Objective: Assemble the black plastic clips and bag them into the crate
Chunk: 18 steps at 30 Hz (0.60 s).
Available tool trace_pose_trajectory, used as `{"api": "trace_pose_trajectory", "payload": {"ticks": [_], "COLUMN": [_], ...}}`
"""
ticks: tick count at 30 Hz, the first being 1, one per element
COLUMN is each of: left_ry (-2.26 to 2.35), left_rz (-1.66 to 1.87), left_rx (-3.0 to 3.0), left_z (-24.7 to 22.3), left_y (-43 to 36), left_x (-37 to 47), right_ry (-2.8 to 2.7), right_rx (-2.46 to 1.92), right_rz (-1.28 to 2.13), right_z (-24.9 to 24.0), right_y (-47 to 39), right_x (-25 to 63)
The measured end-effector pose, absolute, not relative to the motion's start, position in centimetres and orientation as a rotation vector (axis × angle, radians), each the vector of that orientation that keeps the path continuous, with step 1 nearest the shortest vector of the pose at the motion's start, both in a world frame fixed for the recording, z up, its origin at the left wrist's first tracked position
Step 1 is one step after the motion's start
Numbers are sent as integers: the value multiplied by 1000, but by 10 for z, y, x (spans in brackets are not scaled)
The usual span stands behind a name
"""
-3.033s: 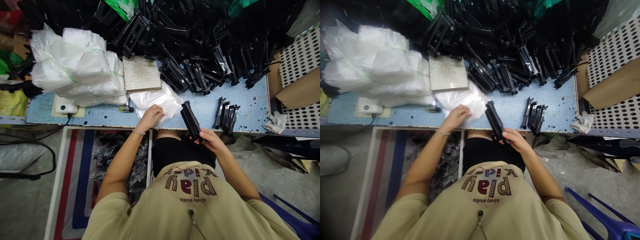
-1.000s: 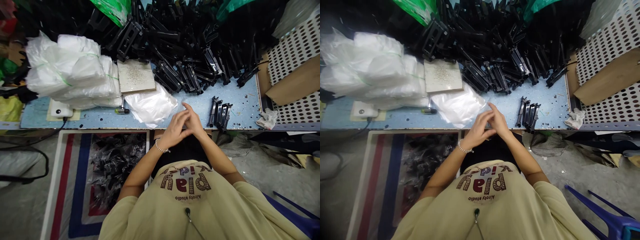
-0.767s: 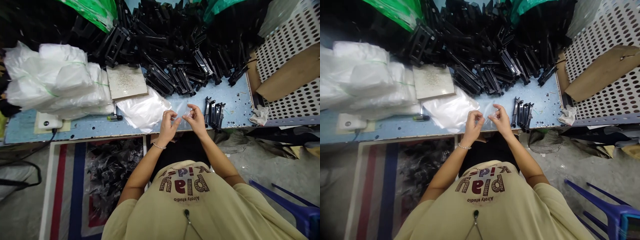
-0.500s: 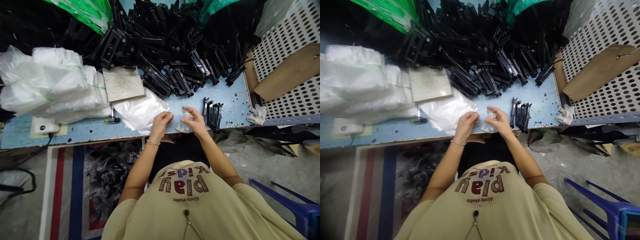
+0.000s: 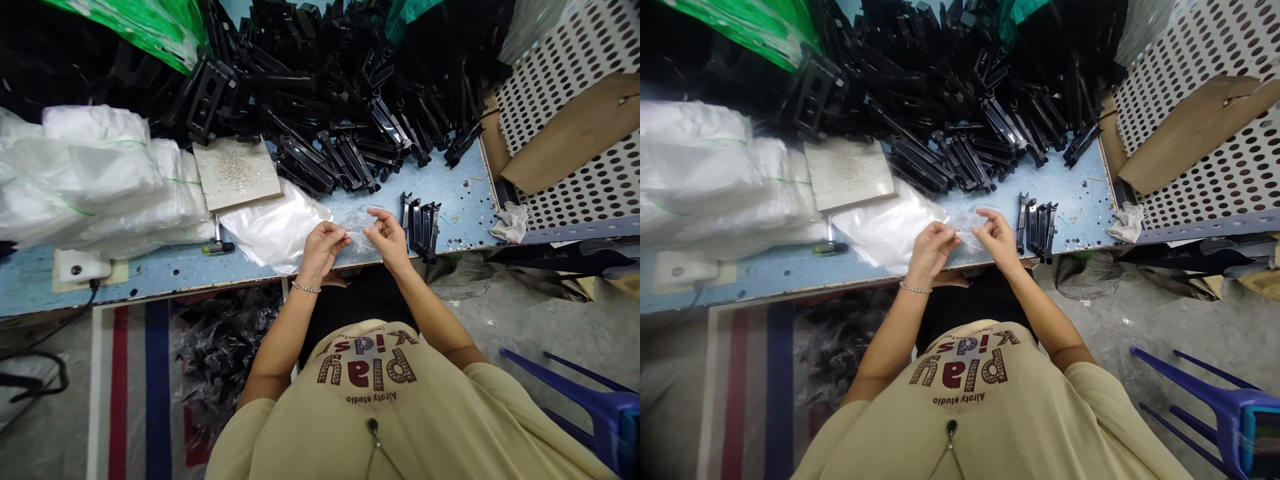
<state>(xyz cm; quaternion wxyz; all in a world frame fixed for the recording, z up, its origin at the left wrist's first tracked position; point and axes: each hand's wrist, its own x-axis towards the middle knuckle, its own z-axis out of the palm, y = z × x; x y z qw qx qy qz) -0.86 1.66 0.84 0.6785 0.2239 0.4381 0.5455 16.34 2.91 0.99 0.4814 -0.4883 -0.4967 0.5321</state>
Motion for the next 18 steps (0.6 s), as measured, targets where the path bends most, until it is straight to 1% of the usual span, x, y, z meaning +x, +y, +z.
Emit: {"api": "trace_pose_trajectory", "payload": {"ticks": [3, 7, 14, 16, 18], "left_ry": [1044, 1145, 1340, 1400, 1473], "left_rz": [1370, 1343, 1339, 1350, 1368], "left_rx": [821, 1342, 1731, 1785, 1819], "left_z": [10, 13, 9, 9, 11], "left_y": [11, 7, 18, 21, 24], "left_x": [-1, 5, -9, -15, -22], "right_ry": [-1172, -1365, -1470, -1635, -1816], "right_rx": [-1236, -1242, -1305, -1426, -1671], "right_rz": [1214, 1110, 982, 837, 571], "right_z": [7, 7, 11, 16, 21], "right_y": [29, 23, 38, 43, 42], "right_x": [161, 159, 187, 203, 220]}}
